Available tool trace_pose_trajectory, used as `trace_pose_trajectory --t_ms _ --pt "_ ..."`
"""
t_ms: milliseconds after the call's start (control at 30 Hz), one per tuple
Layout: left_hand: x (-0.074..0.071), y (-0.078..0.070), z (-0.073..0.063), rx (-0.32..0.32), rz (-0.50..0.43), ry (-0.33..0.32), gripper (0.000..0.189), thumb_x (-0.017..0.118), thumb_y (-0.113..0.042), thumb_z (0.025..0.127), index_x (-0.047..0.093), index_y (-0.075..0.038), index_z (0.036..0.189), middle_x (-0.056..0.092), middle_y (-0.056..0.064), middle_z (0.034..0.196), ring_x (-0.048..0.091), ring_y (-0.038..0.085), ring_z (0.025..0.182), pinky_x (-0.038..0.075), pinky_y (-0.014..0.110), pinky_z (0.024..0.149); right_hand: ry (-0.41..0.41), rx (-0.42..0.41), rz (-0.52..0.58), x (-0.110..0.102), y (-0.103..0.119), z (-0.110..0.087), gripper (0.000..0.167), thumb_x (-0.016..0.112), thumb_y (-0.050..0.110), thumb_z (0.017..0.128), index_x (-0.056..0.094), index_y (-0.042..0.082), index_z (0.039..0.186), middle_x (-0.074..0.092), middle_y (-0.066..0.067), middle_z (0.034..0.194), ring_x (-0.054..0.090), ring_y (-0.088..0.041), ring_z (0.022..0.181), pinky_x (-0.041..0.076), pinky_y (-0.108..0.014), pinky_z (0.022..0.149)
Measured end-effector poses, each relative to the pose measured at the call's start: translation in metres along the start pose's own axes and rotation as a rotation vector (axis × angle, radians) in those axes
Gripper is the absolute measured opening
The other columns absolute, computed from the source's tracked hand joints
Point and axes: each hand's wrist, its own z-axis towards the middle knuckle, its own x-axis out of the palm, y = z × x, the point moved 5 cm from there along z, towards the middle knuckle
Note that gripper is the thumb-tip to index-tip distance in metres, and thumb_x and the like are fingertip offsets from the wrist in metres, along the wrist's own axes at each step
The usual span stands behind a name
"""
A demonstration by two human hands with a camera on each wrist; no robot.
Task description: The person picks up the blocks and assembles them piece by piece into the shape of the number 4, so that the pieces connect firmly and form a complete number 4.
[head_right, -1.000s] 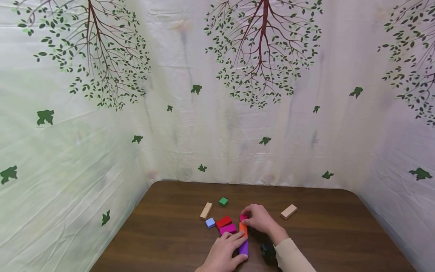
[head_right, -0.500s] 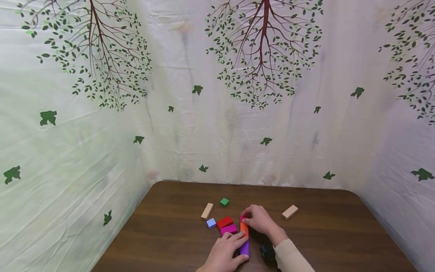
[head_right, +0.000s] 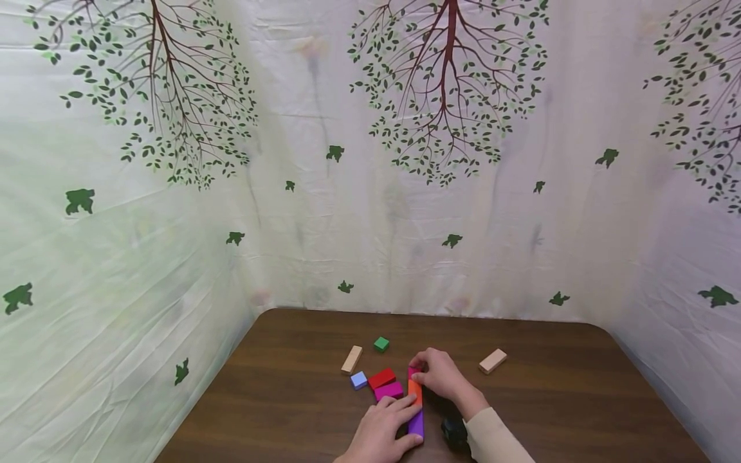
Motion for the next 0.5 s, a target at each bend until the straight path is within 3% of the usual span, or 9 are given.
trace_pose_trajectory --t_ms 233,500 --pt "-0.0002 -0.0002 -0.0006 0.030 0.018 -0.050 0.053 0.069 -0.055 0.090 0.064 -0.031 0.137 0.054 -0.014 0.143 0.052 0.013 0.118 0.047 0.038 0.081 -0.014 -0.008 -0.014 -0.0019 -0.0004 -0.0006 0.012 0.078 0.012 0.088 0.074 0.013 0.099 0.062 0.002 0.089 0.055 -0.013 0.077 0.048 -0.033 0.068" --pt "0.0011 0.0001 -0.0022 0.016 0.016 -0.040 0.054 0.068 -0.056 0.090 0.063 -0.032 0.137 0.053 -0.015 0.144 0.052 0.013 0.118 0.046 0.037 0.080 -0.017 0.001 -0.004 0.0004 -0.0020 -0.0026 0.013 0.078 0.014 0.088 0.075 0.014 0.101 0.062 0.002 0.090 0.055 -0.014 0.079 0.049 -0.033 0.069"
